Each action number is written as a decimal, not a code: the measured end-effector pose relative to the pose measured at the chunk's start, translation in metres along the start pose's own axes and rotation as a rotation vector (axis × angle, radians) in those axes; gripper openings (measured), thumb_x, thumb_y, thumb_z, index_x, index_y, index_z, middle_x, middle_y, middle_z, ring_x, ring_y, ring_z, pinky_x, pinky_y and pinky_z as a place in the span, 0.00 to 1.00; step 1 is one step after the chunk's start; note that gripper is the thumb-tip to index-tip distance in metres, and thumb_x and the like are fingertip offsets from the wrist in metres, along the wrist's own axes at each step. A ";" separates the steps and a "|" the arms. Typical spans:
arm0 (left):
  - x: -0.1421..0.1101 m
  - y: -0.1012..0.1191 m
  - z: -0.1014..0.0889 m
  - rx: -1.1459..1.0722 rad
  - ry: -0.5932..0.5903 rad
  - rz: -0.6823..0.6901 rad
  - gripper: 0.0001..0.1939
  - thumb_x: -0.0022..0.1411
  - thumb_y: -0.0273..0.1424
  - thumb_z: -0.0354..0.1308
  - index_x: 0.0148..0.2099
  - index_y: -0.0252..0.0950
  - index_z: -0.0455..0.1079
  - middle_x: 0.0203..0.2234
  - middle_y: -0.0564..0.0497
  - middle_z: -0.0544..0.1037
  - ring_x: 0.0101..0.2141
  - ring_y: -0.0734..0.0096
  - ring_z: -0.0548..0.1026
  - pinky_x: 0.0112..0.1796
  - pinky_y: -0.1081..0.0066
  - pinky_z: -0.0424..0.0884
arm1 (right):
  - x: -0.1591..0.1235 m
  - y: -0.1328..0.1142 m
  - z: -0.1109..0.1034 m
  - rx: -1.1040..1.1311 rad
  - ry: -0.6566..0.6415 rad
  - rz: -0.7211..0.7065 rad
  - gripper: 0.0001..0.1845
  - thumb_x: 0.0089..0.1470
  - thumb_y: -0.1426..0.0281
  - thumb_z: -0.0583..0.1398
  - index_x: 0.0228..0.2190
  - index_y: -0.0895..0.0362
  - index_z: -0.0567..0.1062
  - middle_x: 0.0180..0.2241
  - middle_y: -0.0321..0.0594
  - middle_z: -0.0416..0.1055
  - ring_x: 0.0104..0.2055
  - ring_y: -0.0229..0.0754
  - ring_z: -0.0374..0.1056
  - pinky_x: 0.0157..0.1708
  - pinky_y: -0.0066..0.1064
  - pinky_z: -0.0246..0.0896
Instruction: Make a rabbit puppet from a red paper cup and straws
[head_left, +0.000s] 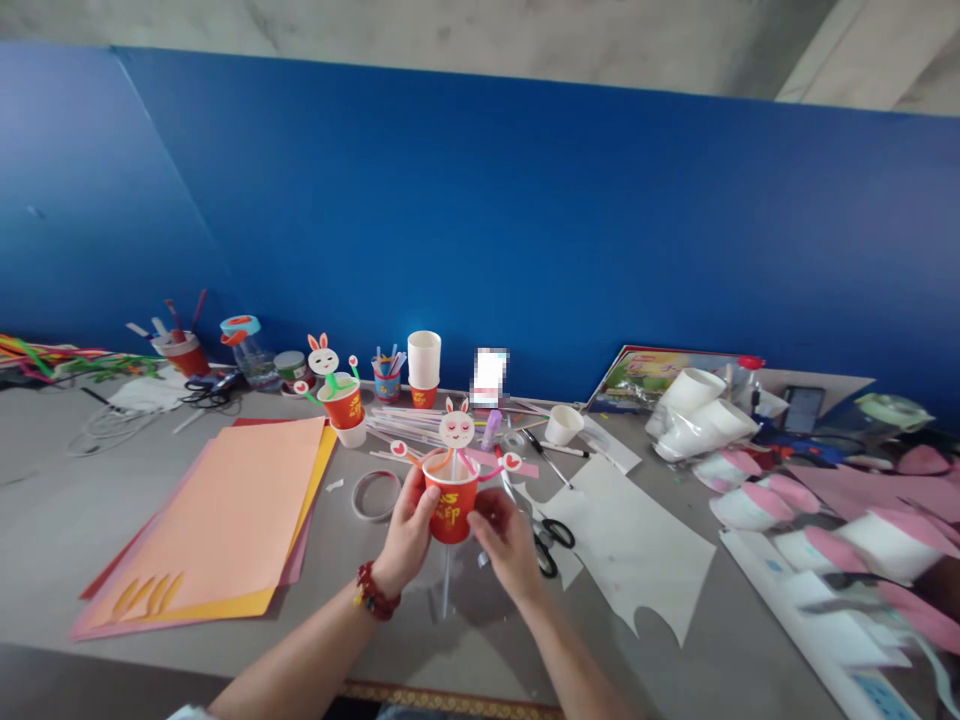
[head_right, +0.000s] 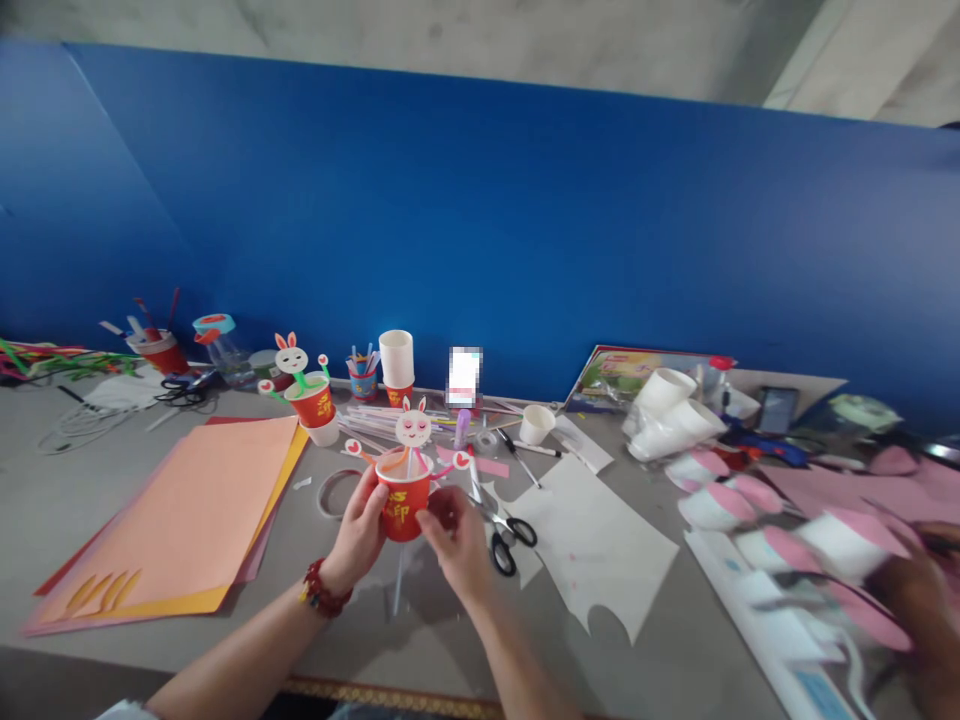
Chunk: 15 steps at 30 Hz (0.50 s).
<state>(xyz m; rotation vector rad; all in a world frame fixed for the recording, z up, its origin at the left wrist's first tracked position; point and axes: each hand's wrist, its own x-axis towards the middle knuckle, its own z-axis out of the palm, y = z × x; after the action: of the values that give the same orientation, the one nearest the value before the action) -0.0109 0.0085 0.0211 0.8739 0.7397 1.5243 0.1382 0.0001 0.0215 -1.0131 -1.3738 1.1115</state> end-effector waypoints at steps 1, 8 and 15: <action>0.000 0.001 0.000 0.006 0.029 -0.002 0.24 0.62 0.43 0.61 0.59 0.43 0.67 0.57 0.47 0.73 0.57 0.59 0.70 0.55 0.64 0.68 | -0.002 0.002 0.000 -0.030 -0.068 0.022 0.17 0.50 0.56 0.67 0.34 0.55 0.73 0.27 0.35 0.71 0.25 0.36 0.64 0.24 0.26 0.60; 0.002 -0.001 -0.004 0.053 0.141 0.035 0.26 0.63 0.46 0.58 0.60 0.43 0.66 0.58 0.46 0.72 0.56 0.58 0.70 0.52 0.66 0.71 | -0.011 0.011 0.009 0.021 -0.316 0.241 0.15 0.44 0.57 0.70 0.29 0.54 0.76 0.23 0.33 0.74 0.21 0.35 0.62 0.21 0.25 0.54; -0.005 0.002 0.001 0.147 0.042 0.027 0.33 0.56 0.42 0.66 0.62 0.41 0.63 0.49 0.45 0.77 0.43 0.60 0.76 0.39 0.69 0.74 | -0.021 0.018 0.027 0.012 -0.305 0.272 0.15 0.53 0.55 0.64 0.25 0.54 0.77 0.20 0.33 0.74 0.15 0.33 0.56 0.17 0.25 0.49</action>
<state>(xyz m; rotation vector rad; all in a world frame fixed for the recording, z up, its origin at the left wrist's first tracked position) -0.0109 0.0037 0.0223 0.9665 0.8819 1.5306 0.1135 -0.0187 -0.0005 -1.0759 -1.4947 1.5246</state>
